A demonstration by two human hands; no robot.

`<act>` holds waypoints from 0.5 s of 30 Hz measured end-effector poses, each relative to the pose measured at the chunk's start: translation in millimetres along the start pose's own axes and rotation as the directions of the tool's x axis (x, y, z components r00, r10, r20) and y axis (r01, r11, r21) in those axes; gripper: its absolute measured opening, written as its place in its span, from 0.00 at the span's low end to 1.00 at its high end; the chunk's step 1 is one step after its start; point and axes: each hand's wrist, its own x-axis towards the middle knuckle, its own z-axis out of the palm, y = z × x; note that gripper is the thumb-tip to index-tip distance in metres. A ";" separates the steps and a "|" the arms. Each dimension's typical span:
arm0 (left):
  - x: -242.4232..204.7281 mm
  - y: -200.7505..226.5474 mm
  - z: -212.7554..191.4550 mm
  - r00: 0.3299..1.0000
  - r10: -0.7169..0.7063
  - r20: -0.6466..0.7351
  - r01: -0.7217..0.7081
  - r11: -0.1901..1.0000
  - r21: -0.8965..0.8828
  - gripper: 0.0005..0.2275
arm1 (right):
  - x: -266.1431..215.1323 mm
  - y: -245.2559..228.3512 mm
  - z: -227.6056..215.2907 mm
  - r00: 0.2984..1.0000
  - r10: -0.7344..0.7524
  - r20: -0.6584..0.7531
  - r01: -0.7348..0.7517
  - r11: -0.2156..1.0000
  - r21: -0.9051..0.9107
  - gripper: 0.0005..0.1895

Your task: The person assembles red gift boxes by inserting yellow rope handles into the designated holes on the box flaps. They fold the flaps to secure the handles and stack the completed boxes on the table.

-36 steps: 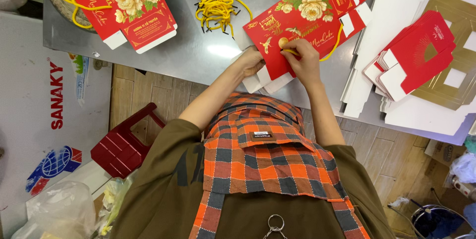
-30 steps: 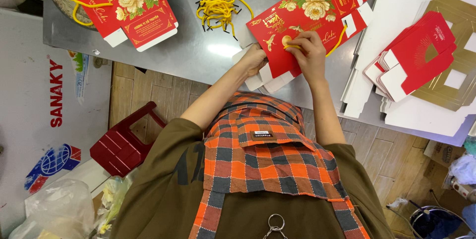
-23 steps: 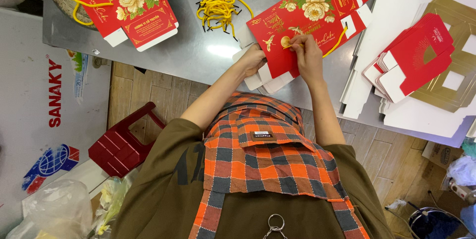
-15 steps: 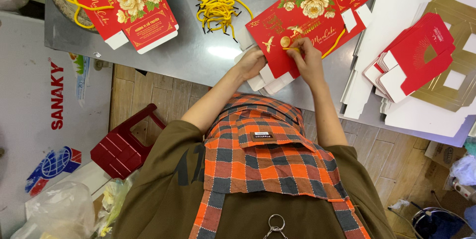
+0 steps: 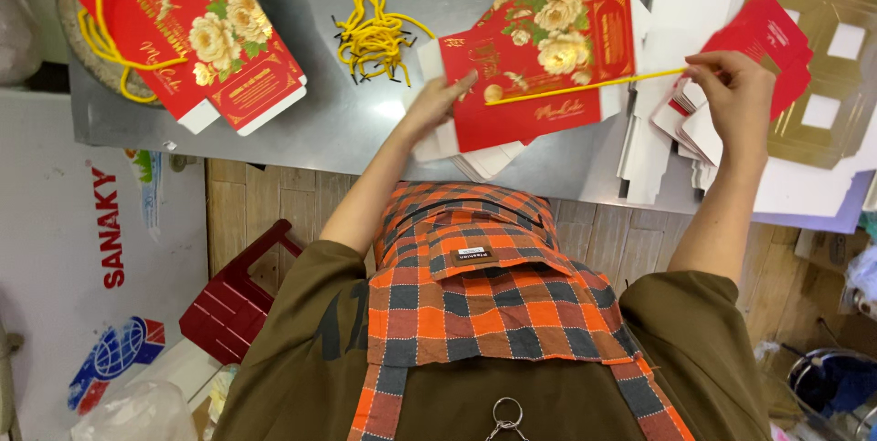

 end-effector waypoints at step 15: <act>-57.5 78.9 98.0 0.761 0.634 0.135 -0.645 0.762 0.059 0.10 | -41.1 -78.1 127.2 0.988 -0.118 -0.104 0.149 0.916 0.373 0.09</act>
